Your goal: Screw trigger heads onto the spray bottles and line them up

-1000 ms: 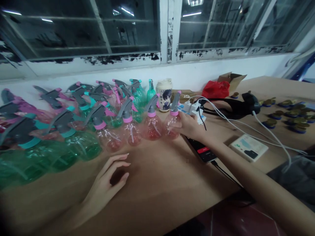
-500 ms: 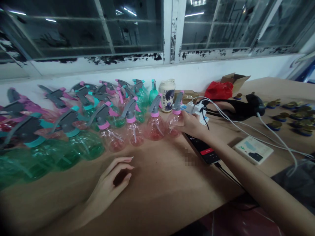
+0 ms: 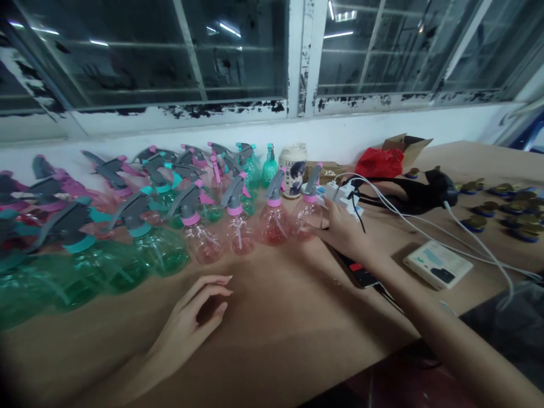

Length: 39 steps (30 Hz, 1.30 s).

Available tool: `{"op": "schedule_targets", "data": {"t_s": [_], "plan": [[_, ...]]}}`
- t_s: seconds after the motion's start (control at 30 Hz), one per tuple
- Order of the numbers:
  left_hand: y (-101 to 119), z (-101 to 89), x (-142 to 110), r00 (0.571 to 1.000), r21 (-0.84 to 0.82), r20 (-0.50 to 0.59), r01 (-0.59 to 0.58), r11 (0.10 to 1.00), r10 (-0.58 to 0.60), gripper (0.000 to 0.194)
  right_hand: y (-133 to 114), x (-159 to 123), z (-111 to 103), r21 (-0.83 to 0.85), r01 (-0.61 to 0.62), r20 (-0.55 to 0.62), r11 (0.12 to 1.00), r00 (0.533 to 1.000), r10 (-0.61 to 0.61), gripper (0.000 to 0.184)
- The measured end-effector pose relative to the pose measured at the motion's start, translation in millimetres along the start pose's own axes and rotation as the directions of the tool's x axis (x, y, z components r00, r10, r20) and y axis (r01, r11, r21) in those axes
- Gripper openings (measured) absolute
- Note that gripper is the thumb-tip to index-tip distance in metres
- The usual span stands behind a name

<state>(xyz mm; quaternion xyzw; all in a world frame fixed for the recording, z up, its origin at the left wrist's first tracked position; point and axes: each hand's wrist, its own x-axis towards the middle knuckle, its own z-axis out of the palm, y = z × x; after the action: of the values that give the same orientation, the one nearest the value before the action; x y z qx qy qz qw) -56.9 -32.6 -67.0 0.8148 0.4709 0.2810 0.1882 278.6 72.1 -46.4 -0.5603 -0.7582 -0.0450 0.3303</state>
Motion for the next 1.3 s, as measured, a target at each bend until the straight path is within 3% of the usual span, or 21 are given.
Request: {"op": "schedule_targets", "data": {"t_s": [0.07,0.2,0.3,0.43,0.57,0.63,0.77,0.87,0.97,1.1,1.17,1.23,1.3], "plan": [[-1.3,-5.6,-4.0,1.0,0.009,0.0,0.004,1.0,-0.004,0.016,-16.0,-14.5,-7.9,0.031,-0.031,-0.046,0.999,0.998,0.032,0.072],[-4.7,-21.3,-15.4,1.0,0.028,0.004,0.019,0.999,-0.019,0.017,-72.6,-36.4,-15.4,0.133,0.004,0.039,0.991,0.999,-0.01,0.052],[-6.9,-36.9,-29.8,0.999,0.025,0.002,0.041,0.999,-0.041,0.019,-125.5,-41.1,-6.9,0.198,0.138,0.144,0.97,0.975,-0.168,0.035],[-7.2,-65.8,-60.7,0.993,0.054,-0.001,0.114,0.992,-0.115,0.019,-191.0,-41.7,21.2,0.424,0.446,0.191,0.788,0.807,-0.559,0.027],[-13.3,-98.5,-104.1,0.965,0.127,-0.007,0.261,0.957,-0.262,0.016,-246.6,-43.6,56.9,0.485,0.591,0.174,0.645,0.658,-0.733,0.024],[-21.9,-111.3,-128.5,0.947,0.188,-0.053,0.322,0.928,-0.318,0.016,-271.2,-44.2,74.5,0.488,0.601,0.175,0.633,0.644,-0.745,0.023],[-45.5,-127.6,-175.1,0.913,0.273,-0.281,0.372,0.887,-0.296,0.028,-312.1,-45.2,104.3,0.481,0.563,0.186,0.672,0.684,-0.706,0.023],[-65.1,-140.3,-201.1,0.856,0.252,-0.414,0.435,0.864,-0.31,0.035,-333.7,-47.9,119.8,0.508,0.568,0.189,0.647,0.66,-0.727,0.019],[-93.2,-165.3,-217.2,0.786,0.221,-0.518,0.505,0.834,-0.338,0.034,-346.4,-52.4,131.8,0.529,0.559,0.218,0.639,0.637,-0.739,0.018],[-146.4,-222.8,-226.9,0.585,0.131,-0.739,0.611,0.781,-0.334,0.027,-348.7,-59.4,145.5,0.528,0.538,0.205,0.657,0.671,-0.713,0.019],[-172.9,-254.4,-227.9,0.495,0.08,-0.803,0.643,0.762,-0.333,0.036,-344.7,-62.8,150.3,0.516,0.533,0.216,0.671,0.677,-0.704,0.018],[-194.8,-280.6,-226.6,0.451,0.047,-0.824,0.658,0.752,-0.344,0.047,-338.7,-66.4,153.0,0.494,0.53,0.227,0.689,0.686,-0.691,0.019],[-210.8,-298.4,-223.2,0.449,0.039,-0.82,0.664,0.746,-0.356,0.061,-332.1,-70.1,153.8,0.474,0.535,0.241,0.7,0.686,-0.687,0.02]]}}
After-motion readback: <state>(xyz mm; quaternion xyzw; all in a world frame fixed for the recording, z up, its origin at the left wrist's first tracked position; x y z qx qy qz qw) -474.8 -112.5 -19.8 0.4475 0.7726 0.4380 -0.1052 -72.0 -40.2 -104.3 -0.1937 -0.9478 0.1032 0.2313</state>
